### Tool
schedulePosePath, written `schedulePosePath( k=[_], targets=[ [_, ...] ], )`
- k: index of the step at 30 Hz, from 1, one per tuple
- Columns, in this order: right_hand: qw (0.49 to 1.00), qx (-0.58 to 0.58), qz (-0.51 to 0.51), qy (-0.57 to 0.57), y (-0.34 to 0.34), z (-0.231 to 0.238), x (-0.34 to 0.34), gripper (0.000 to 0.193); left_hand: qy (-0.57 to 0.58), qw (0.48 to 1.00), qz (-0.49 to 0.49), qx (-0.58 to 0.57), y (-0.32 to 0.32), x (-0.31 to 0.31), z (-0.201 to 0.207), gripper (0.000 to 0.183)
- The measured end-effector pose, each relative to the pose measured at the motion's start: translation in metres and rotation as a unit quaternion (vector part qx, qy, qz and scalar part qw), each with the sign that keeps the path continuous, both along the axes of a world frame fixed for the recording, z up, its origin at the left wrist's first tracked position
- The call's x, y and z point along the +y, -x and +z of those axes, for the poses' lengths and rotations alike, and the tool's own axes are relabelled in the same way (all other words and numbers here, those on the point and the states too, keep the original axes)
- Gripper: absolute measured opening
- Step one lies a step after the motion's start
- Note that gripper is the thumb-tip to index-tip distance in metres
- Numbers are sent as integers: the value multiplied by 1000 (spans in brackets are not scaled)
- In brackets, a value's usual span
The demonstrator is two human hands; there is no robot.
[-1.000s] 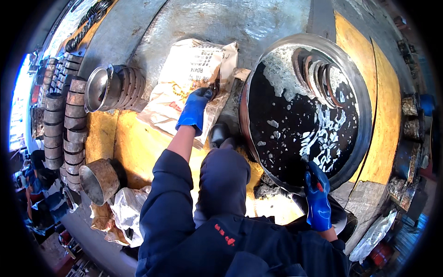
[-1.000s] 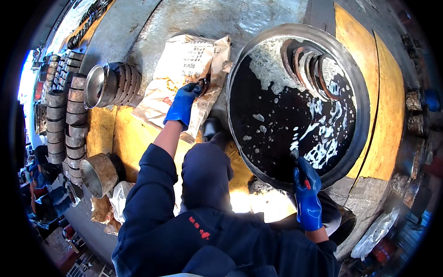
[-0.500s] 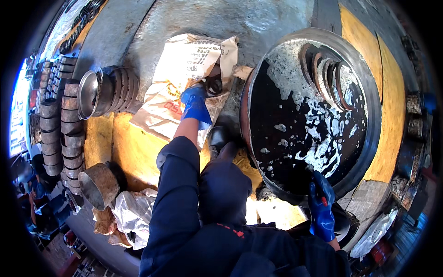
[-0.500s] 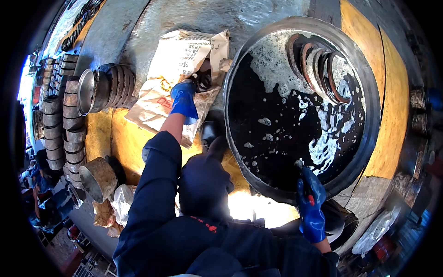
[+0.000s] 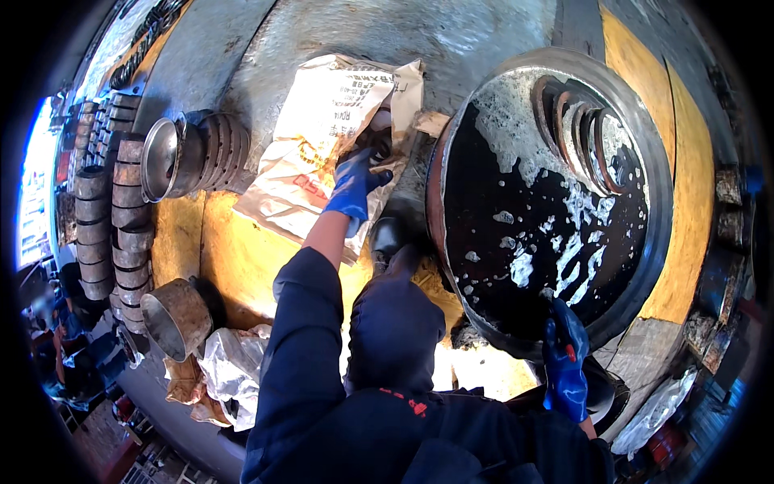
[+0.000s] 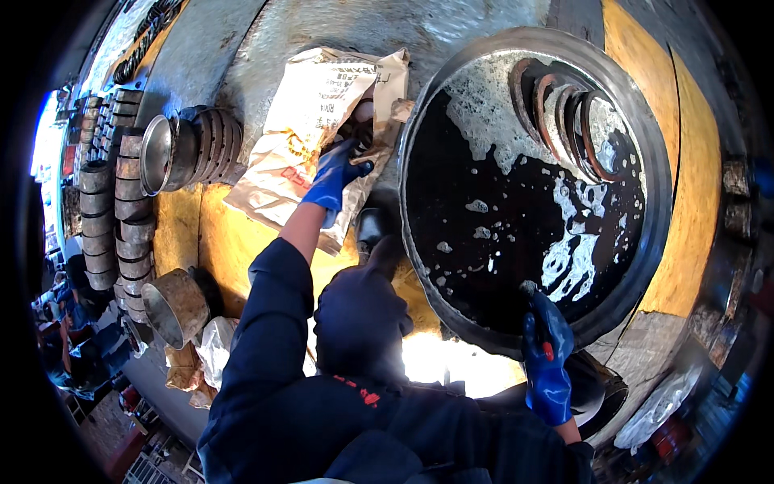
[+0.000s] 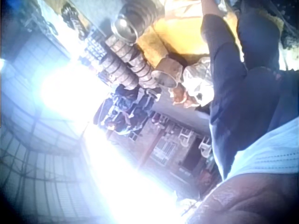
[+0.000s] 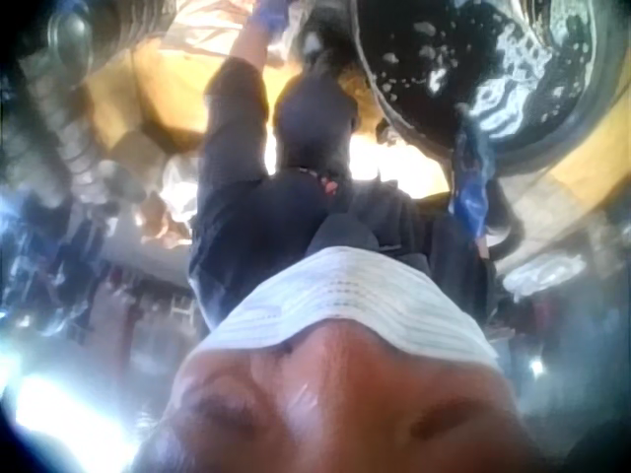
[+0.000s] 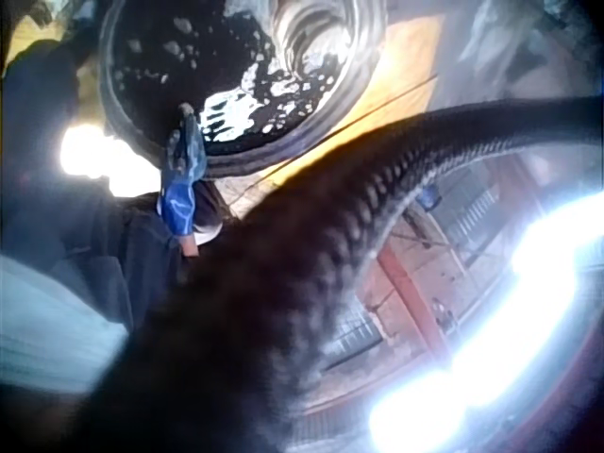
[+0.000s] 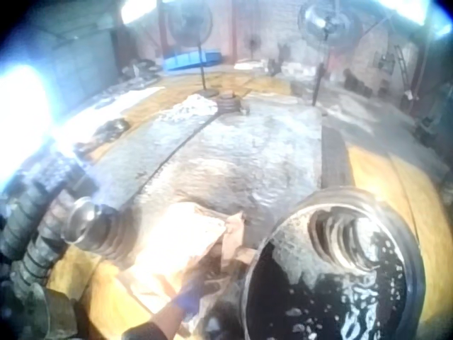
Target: The person uses a brush and their hands to scrub metal rings and industrial parts inside a bucket of dark liquid, then places the parts onto a cloth on the floor.
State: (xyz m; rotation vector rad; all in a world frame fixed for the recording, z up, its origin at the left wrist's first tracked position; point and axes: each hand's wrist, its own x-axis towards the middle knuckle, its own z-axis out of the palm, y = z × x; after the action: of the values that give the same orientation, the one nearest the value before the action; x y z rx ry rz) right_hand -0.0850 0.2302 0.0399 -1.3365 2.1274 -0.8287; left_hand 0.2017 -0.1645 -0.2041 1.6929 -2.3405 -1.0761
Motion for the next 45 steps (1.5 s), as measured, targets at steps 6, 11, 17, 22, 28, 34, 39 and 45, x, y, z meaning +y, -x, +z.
schedulePosePath(
  k=[6,11,17,22,28,34,39,45],
  targets=[
    [999,49,11,-19,5,-13,14,35,15,975,-12,-220,35,0,-17,38],
    [1000,-18,0,-14,1,-7,9,35,-35,975,49,-214,24,11,-30,32],
    [999,34,-3,11,7,-16,19,33,44,997,20,63,-41,-16,13,40],
    [997,18,-26,76,12,-31,26,30,7,995,31,94,-64,-50,146,38],
    [997,41,-36,49,6,-33,20,32,117,987,51,98,-128,-91,278,33],
    [995,-4,-24,100,11,-40,23,32,126,963,141,191,-125,-103,326,30],
    [995,-8,-63,81,3,-32,19,32,112,946,175,250,-124,-97,313,31],
    [996,45,-31,75,2,-26,16,33,113,892,274,342,-113,-103,320,30]
  ],
)
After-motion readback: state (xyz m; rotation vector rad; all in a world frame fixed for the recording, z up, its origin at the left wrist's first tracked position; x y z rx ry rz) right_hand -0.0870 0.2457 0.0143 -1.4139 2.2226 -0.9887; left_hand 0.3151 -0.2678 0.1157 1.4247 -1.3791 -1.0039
